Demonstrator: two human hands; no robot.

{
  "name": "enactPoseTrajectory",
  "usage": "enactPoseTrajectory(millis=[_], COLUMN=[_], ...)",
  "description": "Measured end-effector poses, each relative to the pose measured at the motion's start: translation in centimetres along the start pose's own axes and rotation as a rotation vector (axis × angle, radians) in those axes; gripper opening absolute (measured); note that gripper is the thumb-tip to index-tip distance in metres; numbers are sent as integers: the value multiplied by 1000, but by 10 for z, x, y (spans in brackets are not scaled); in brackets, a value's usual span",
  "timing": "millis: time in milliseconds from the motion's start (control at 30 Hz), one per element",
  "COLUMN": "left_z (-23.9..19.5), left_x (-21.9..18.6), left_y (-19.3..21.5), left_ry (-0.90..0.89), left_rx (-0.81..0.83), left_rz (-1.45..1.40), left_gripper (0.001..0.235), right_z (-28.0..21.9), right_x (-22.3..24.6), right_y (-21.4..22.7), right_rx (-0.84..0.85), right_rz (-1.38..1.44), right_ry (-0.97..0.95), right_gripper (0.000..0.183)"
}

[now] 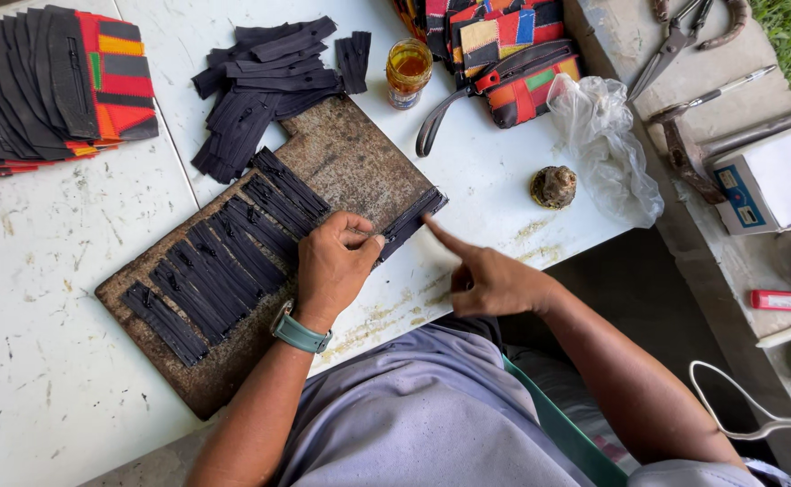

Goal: The person repeatedly applies a yellowish adhesive from a small jar onto black zipper strips laid on a wooden board. They use their finger to spread the glue along the zipper teeth, then place each treated strip back on the board. Finished colorful pouches and tools are visible on the table.

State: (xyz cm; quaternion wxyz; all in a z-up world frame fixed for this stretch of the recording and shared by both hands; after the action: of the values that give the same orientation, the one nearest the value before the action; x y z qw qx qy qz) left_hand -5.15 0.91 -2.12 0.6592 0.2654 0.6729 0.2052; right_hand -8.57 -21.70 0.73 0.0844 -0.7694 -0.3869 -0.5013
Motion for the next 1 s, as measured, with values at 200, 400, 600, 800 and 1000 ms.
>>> enactPoseTrajectory(millis=[200, 400, 600, 800, 1000], left_z=[-2, -2, 0, 2, 3], left_x=[0, -1, 2, 3, 2], left_y=[0, 2, 1, 0, 0], left_ry=[54, 19, -1, -37, -57], left_rx=[43, 55, 27, 18, 0], left_rz=[-12, -1, 1, 23, 39], left_gripper=[21, 21, 23, 22, 22], right_z=[-2, -4, -3, 6, 14], right_x=[10, 34, 39, 27, 29], right_y=[-8, -19, -33, -55, -67], right_rx=[-69, -158, -161, -55, -167], right_rz=[-187, -235, -309, -594, -799], right_ry=[-180, -213, -186, -289, -36], right_gripper=[116, 111, 110, 101, 91])
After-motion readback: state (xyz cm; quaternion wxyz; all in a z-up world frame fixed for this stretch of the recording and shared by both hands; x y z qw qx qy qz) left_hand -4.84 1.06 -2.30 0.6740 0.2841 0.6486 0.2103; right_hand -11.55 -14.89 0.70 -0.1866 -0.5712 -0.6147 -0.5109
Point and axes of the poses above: each hand's wrist, its own z-axis towards the middle knuckle, its own y-axis out of the back of the hand, x = y × z, the point moved 3 cm from there along z, towards the middle knuckle, and after that the axes turned 10 degrees about z, right-handed, at the moved point
